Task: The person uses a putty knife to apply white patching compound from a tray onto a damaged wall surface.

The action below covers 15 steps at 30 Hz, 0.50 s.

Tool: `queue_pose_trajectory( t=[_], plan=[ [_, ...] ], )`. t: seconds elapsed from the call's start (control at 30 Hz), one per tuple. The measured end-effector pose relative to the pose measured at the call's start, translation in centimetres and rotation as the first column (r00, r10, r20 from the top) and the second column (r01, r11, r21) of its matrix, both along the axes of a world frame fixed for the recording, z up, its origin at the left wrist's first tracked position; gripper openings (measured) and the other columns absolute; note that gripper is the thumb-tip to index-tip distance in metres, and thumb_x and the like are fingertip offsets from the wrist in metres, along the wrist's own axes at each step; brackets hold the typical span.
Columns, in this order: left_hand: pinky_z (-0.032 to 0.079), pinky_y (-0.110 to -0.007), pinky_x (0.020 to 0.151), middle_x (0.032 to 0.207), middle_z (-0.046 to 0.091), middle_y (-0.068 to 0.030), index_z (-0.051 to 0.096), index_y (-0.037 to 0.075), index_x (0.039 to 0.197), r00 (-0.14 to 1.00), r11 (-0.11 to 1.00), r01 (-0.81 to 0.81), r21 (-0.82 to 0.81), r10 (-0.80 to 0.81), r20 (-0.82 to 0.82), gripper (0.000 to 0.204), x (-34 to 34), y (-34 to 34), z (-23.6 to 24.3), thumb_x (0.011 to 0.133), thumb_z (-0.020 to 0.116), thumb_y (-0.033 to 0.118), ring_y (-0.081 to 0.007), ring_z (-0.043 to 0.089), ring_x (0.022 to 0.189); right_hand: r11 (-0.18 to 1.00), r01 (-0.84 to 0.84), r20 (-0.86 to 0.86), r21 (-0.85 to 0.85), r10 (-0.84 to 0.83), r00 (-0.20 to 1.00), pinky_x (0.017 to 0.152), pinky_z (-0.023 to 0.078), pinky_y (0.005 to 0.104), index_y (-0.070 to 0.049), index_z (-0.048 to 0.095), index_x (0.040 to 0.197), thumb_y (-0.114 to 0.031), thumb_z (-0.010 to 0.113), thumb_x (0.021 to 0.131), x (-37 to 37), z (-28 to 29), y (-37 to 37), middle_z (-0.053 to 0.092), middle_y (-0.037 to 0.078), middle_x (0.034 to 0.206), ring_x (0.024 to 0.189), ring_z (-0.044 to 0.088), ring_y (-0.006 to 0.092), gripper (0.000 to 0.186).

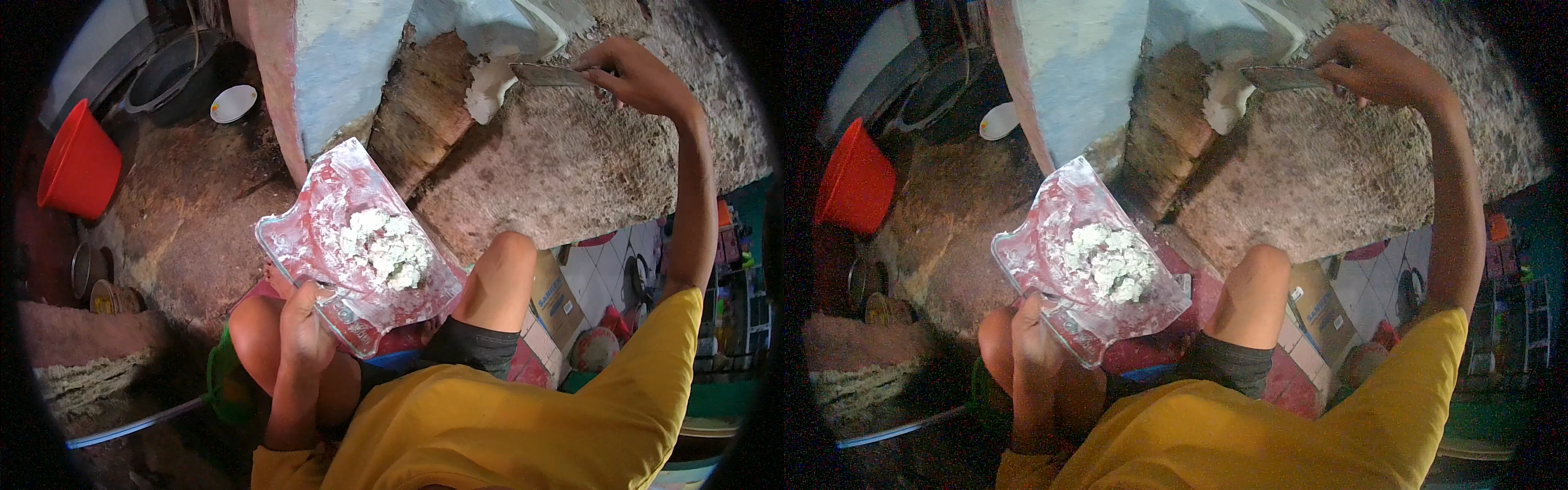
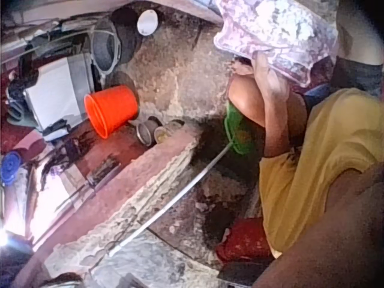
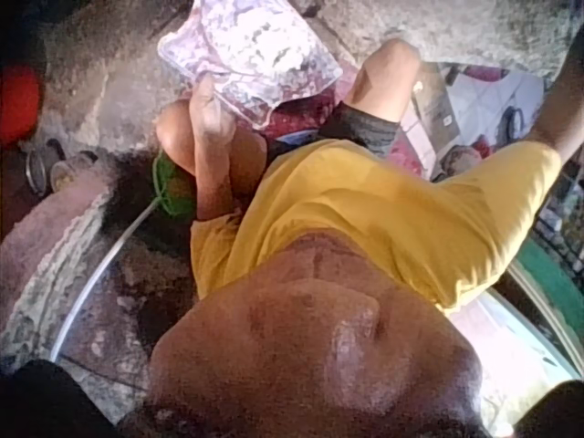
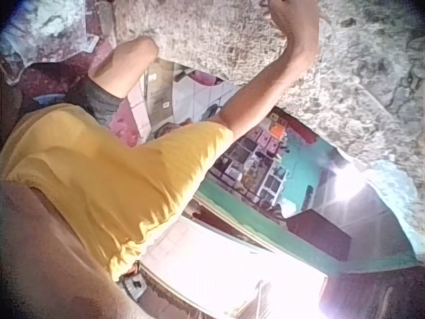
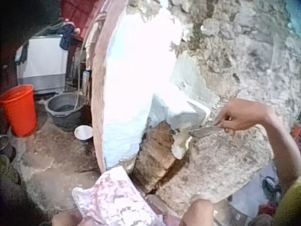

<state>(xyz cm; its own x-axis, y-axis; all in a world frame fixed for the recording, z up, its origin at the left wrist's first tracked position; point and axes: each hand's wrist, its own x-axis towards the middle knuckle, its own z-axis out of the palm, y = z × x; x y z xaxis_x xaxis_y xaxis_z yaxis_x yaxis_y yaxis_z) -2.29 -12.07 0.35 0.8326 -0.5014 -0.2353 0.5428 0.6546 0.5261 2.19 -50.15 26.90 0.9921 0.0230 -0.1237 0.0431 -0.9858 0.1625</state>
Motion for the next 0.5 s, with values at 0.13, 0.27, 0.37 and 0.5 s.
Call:
queue_pose_trajectory(
  t=[0.13, 0.27, 0.37, 0.5],
  plan=[
    [0.044, -0.040, 0.092, 0.114, 0.056, -0.0160, 0.049, -0.008, 0.115, 0.998, 0.993, -0.014, -0.121, 0.007, -0.059, 0.033, 0.2, 0.1, -0.8, 0.084, 0.047, 0.003, -0.0279, 0.057, 0.103, 0.994, 0.035, 0.039, -0.101, -0.032, 0.999, 0.045, 0.050, 0.0273, 0.003, 0.063, 0.101, -0.018, 0.052, 0.092, 1.1, 0.4, 0.8, 0.063, 0.011, 0.073, 0.050, 0.060, 0.0146, 0.025],
    [0.046, -0.039, 0.089, 0.111, 0.058, -0.0148, 0.051, -0.008, 0.112, 0.999, 0.995, -0.018, -0.100, 0.014, -0.041, 0.029, 0.2, 0.1, -0.5, 0.085, 0.049, 0.003, -0.0269, 0.058, 0.100, 0.998, 0.040, 0.043, -0.047, -0.037, 0.998, 0.046, 0.050, 0.0267, 0.002, 0.065, 0.098, -0.019, 0.055, 0.091, 2.2, 0.8, 0.2, 0.064, 0.011, 0.072, 0.050, 0.061, 0.0157, 0.024],
    [0.047, -0.040, 0.088, 0.109, 0.058, -0.0161, 0.050, -0.007, 0.113, 1.000, 1.000, 0.006, -0.024, -0.005, 0.030, 0.032, -0.1, 0.0, -0.5, 0.083, 0.047, 0.004, -0.0282, 0.059, 0.098, 0.984, 0.129, -0.059, -0.126, -0.137, 0.989, 0.055, 0.051, 0.0299, -0.002, 0.067, 0.096, -0.021, 0.059, 0.086, 2.9, 3.1, 1.7, 0.066, 0.010, 0.076, 0.059, 0.064, 0.0174, 0.023],
    [0.047, -0.041, 0.087, 0.107, 0.058, -0.0169, 0.048, -0.007, 0.115, 0.993, 0.999, -0.038, 0.000, 0.037, -0.112, 0.038, 0.1, -0.2, 0.1, 0.079, 0.046, 0.006, -0.0299, 0.059, 0.097, 0.965, 0.151, -0.094, -0.213, -0.174, 0.980, 0.061, 0.050, 0.0318, -0.007, 0.069, 0.097, -0.022, 0.061, 0.082, 4.3, 4.3, 3.6, 0.070, 0.008, 0.080, 0.066, 0.066, 0.0170, 0.023]
  ],
)
